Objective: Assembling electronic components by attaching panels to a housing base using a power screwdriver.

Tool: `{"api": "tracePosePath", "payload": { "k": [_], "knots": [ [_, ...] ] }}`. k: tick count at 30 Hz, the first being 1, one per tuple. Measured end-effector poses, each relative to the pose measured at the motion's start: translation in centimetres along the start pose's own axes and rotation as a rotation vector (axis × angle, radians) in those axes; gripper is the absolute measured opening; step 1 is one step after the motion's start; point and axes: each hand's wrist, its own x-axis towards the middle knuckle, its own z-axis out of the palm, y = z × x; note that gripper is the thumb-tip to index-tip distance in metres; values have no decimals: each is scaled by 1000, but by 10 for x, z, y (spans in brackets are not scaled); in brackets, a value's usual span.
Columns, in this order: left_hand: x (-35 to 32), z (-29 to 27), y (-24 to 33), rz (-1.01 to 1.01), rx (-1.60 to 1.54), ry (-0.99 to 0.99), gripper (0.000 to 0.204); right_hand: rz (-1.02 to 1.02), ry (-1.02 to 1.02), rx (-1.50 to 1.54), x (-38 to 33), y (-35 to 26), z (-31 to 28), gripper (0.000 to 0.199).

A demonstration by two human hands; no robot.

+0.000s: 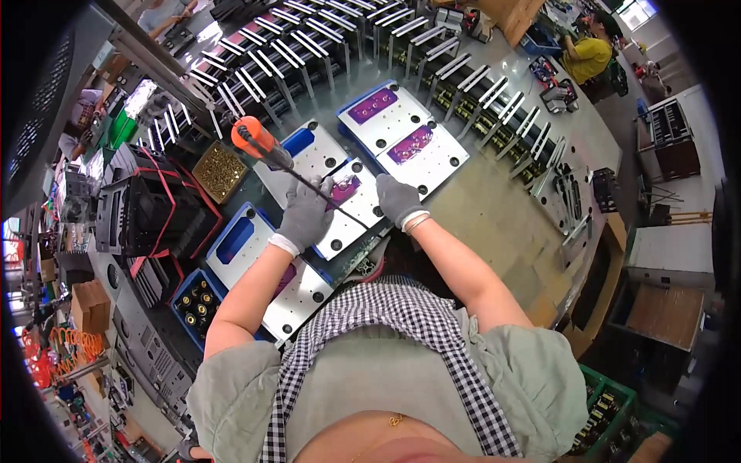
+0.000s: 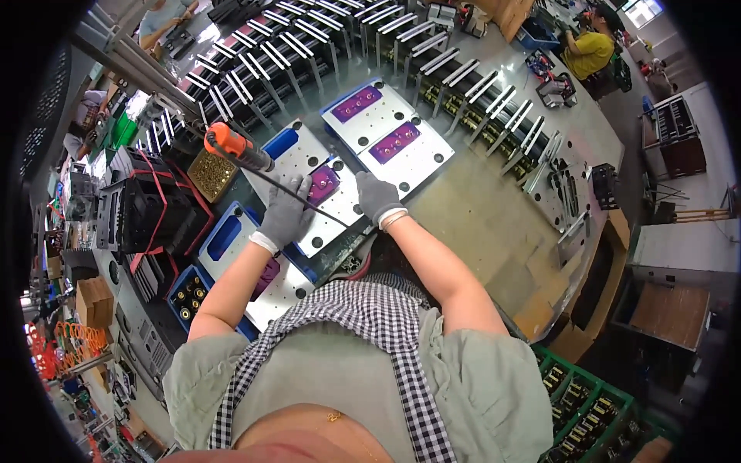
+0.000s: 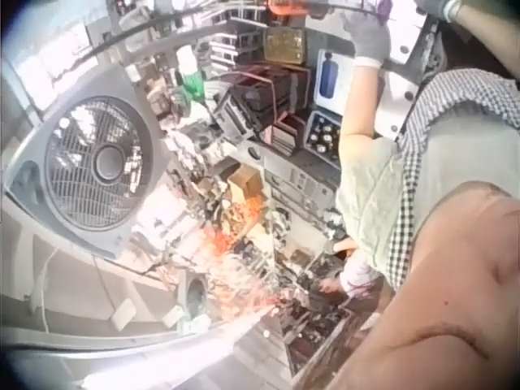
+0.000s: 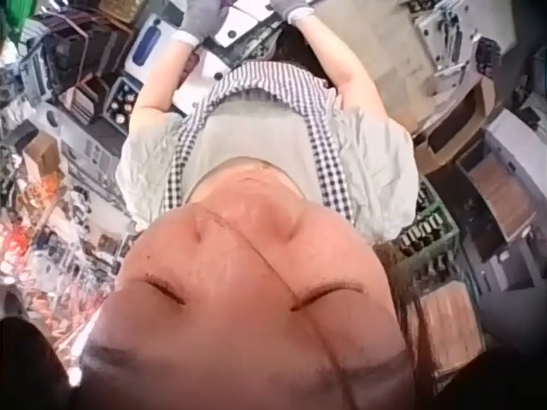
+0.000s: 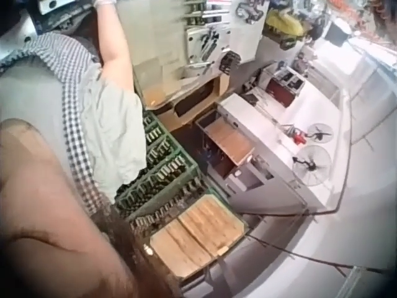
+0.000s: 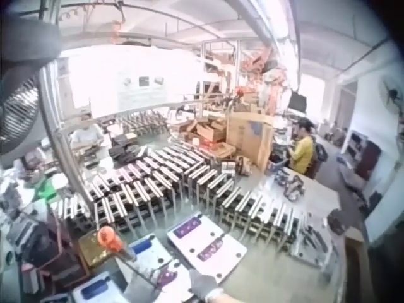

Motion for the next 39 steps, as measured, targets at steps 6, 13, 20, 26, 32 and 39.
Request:
{"api": "tracePosePath", "payload": {
  "k": [6, 13, 20, 26, 32, 39],
  "knots": [
    [42, 17, -30, -121, -201, 207, 72, 29, -42, -7, 8, -5, 1, 15],
    [84, 9, -67, -204, -16, 10, 56, 48, -33, -96, 8, -12, -3, 17],
    [69, 41, -70, -164, 112, 319, 54, 8, -75, -4, -1, -10, -14, 39],
    [23, 35, -59, -471, -1257, 301, 42, 51, 619, -299, -132, 49, -90, 12],
    [15, -7, 0, -279, -851, 749, 28, 778, 790, -1178, -362, 121, -222, 15],
    [36, -35, 167, -63, -827, 958, 34, 1755, 1037, -759, -731, 195, -362, 44]
  ]
}}
